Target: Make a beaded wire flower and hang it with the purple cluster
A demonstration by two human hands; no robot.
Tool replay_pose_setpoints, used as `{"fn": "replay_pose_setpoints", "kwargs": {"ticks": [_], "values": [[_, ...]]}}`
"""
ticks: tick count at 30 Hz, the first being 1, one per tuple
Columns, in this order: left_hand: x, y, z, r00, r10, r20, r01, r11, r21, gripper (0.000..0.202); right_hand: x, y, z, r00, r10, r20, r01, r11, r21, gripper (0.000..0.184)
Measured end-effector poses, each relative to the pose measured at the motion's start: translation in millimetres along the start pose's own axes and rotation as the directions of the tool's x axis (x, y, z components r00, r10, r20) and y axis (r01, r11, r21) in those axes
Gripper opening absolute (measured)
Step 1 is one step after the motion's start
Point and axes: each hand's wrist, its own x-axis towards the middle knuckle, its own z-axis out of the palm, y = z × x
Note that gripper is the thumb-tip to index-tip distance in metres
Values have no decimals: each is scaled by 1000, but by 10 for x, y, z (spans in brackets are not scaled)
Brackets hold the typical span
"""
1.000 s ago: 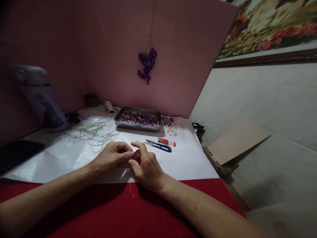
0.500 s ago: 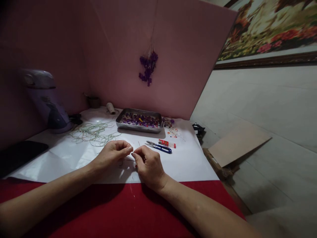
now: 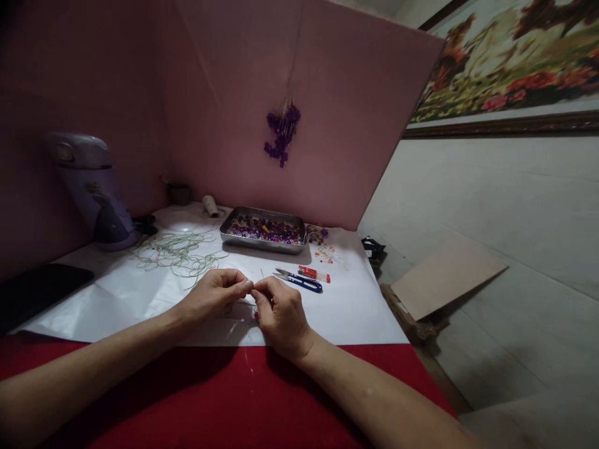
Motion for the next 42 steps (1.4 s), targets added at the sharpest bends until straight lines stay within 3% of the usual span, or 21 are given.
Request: {"fn": "replay_pose_setpoints", "kwargs": {"ticks": [10,19,26,29,36,42], "values": [[4,6,8,1000,4,-16,-3,999,52,27,11,31,20,1000,9,-23,-9,1000,-5,12],[6,-14,17,998,-57,-18,53,985,-162,33,4,39,12,999,4,-41,-3,1000,28,14],[3,-6,-2,990,-130,-50,80,823,-562,22,7,6,0,995,-26,-93,24,1000,-19,12],[13,-6,-14,981,-191,-26,136,782,-608,21,7,-4,-5,995,-8,-104,7,1000,-13,12],[-9,-12,-41,960,-233,156,276,680,-679,13,-17,-23,-11,995,96,-34,-92,991,102,12],[-5,-27,-37,940,-252,230,338,608,-718,11,-19,4,-4,997,71,-21,-69,994,82,12]]}}
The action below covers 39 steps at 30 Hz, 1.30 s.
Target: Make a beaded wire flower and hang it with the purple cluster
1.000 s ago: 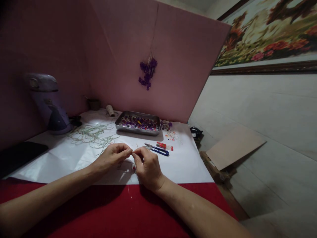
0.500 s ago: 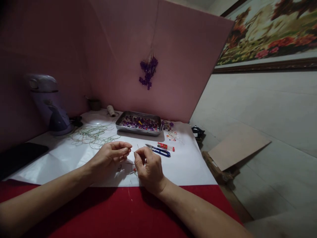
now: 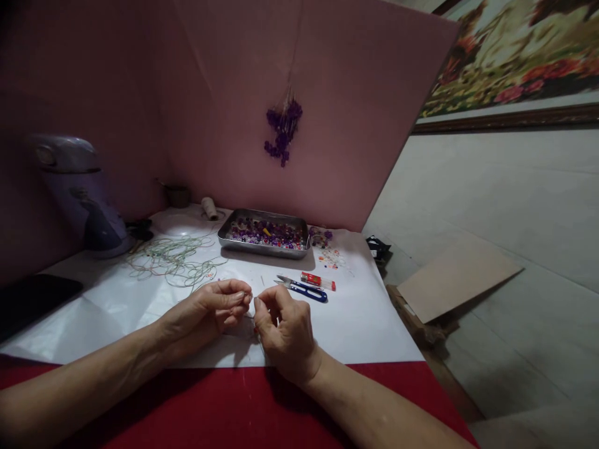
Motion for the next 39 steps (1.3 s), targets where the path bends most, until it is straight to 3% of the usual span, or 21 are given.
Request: {"fn": "replay_pose_setpoints", "kwargs": {"ticks": [22,39], "values": [[21,-34,-13,999,-33,-12,33,999,35,12,-9,-4,-11,999,-40,19,40,999,-16,12],[11,-28,8,1000,21,-13,-20,997,71,15,-15,17,-10,998,-62,12,63,997,-42,13]]}}
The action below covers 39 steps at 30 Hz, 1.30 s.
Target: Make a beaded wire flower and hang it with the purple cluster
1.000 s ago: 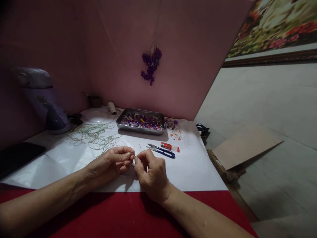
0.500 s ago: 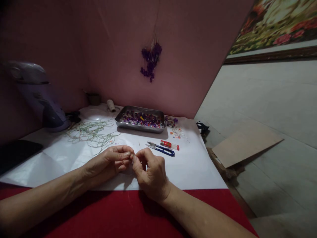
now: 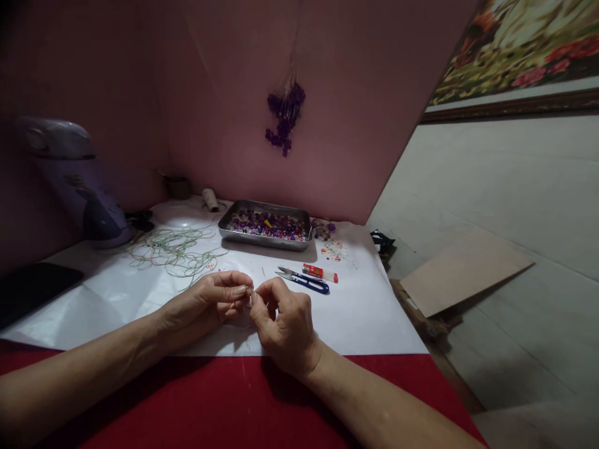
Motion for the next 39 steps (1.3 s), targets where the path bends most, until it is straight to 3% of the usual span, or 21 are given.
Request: {"fn": "replay_pose_setpoints", "kwargs": {"ticks": [39], "values": [[-6,-15,0,1000,-4,15,4,1000,8,13,8,-11,-2,1000,-8,-21,8,1000,-29,12]]}}
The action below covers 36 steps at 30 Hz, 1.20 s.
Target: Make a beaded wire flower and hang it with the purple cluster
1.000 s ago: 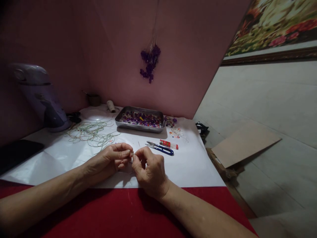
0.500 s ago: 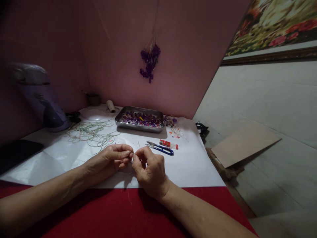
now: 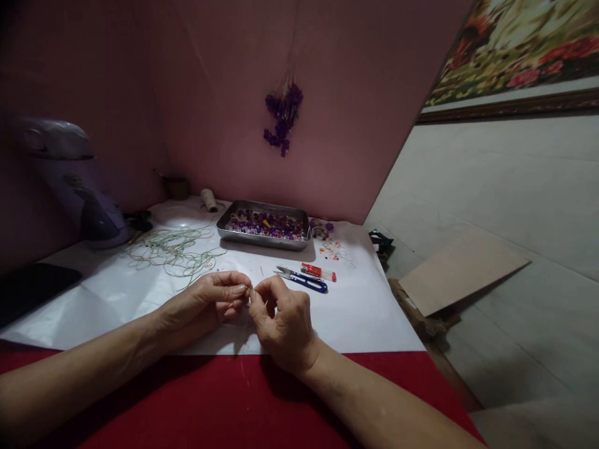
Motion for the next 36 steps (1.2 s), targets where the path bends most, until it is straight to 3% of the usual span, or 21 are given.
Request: {"fn": "replay_pose_setpoints", "kwargs": {"ticks": [36], "values": [[18,-13,-8,999,26,36,-28,999,32,11,-13,13,4,1000,3,16,-3,1000,19,13]]}}
